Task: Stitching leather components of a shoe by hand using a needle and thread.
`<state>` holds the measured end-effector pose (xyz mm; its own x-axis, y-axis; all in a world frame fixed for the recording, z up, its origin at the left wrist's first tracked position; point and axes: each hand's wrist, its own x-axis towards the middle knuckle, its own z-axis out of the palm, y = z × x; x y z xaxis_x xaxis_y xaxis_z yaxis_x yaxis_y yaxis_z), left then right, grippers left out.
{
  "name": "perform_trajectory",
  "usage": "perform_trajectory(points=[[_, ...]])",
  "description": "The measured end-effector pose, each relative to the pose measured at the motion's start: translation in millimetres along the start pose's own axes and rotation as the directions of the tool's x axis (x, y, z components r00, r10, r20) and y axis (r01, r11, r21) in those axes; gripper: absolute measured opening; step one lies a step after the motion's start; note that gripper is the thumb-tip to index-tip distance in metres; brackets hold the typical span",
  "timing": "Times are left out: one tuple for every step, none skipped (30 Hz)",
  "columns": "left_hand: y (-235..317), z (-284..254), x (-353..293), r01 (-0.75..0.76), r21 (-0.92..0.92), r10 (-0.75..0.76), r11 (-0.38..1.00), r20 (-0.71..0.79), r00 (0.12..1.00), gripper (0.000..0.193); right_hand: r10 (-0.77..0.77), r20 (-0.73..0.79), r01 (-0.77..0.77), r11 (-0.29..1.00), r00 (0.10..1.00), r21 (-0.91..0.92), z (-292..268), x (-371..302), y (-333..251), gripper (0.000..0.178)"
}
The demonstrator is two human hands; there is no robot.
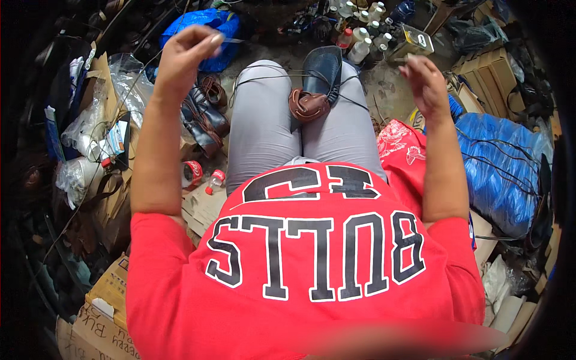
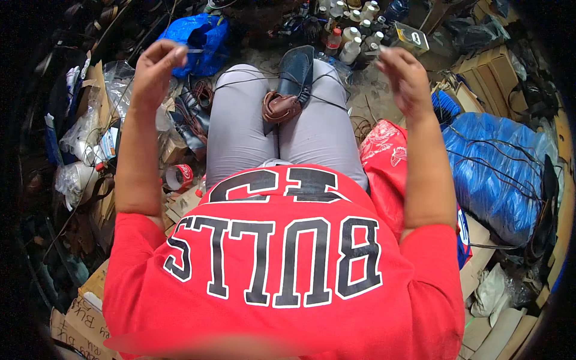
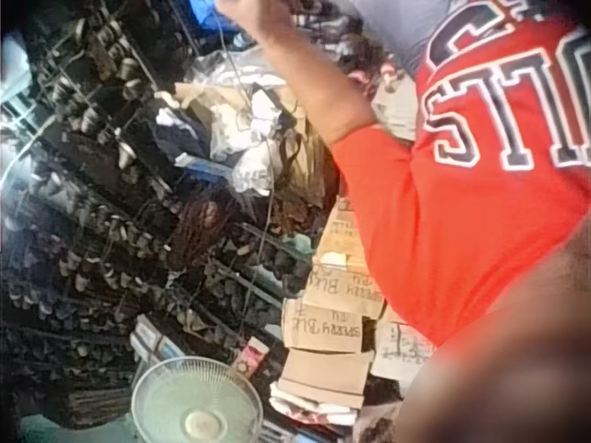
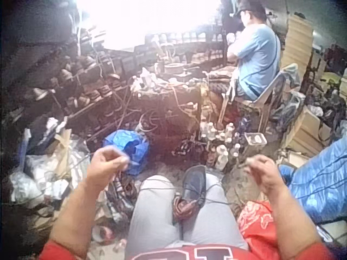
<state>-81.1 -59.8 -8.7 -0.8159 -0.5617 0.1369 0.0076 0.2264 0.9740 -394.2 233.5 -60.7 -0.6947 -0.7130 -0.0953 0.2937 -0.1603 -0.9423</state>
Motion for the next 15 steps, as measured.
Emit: perform_trajectory(points=[[10,20,5,-0.128,-0.224,0.137,0.966,0.027,0.99,0.016,-0.071,0.15,0.046,0.985,0.986,0.164,20,5,1,0.017],[18,43,7,-0.158,-0.393,0.19,0.906,0.042,0.981,0.021,-0.076,0.183,0.018,0.954,0.98,0.299,41,8,2,0.018],[25,68,6,-0.118,-0.54,0.188,0.834,0.077,0.979,0.025,-0.079,0.242,-0.013,0.933,0.967,0.359,58,5,2,0.021],[30,85,1,-0.029,-0.636,0.198,0.771,0.197,0.96,0.029,-0.054,0.35,-0.095,0.914,0.935,0.396,71,-2,0,0.024],[34,90,-5,0.081,-0.673,0.193,0.735,0.323,0.927,0.029,-0.054,0.26,-0.058,0.912,0.964,0.406,77,-6,-5,0.024],[30,96,-11,0.241,-0.615,0.131,0.751,0.496,0.858,0.03,-0.053,0.538,-0.168,0.92,0.841,0.354,79,-12,-7,0.026],[26,87,-18,0.397,-0.48,0.028,0.782,0.664,0.747,0.03,0.004,0.722,-0.268,0.93,0.692,0.251,76,-17,-8,0.028],[18,75,-22,0.248,-0.134,-0.103,0.959,0.652,0.751,0.027,0.146,0.7,-0.13,0.989,0.699,-0.077,64,-24,-10,0.024],[5,64,-29,-0.071,0.223,-0.067,0.972,0.557,0.828,0.017,0.234,0.674,0.131,0.887,0.701,-0.444,47,-30,-9,0.024],[-6,42,-29,-0.435,0.513,0.111,0.74,0.544,0.832,0.011,0.268,0.641,0.415,0.575,0.719,-0.705,24,-34,-8,0.026],[-14,11,-27,-0.364,0.644,0.042,0.673,0.457,0.888,0.016,0.349,0.433,0.317,0.342,0.831,-0.885,-5,-31,-11,0.024],[-12,-30,-28,-0.315,0.789,0.049,0.527,0.342,0.938,0.016,0.332,0.345,0.292,0.201,0.878,-0.935,-40,-25,-19,0.03],[0,-79,-19,-0.268,0.897,0.094,0.352,0.251,0.963,0.021,0.23,0.346,0.278,0.283,0.91,-0.918,-84,-19,-38,0.03],[18,-129,-27,0.064,0.886,0.014,0.459,-0.08,0.997,0.023,0.154,0.204,0.192,0.089,0.967,-0.977,-134,-11,-67,0.031],[41,-180,-37,0.317,0.852,0.051,0.417,-0.37,0.928,0.025,0.036,0.116,0.115,0.045,0.993,-0.992,-186,-4,-103,0.03]])
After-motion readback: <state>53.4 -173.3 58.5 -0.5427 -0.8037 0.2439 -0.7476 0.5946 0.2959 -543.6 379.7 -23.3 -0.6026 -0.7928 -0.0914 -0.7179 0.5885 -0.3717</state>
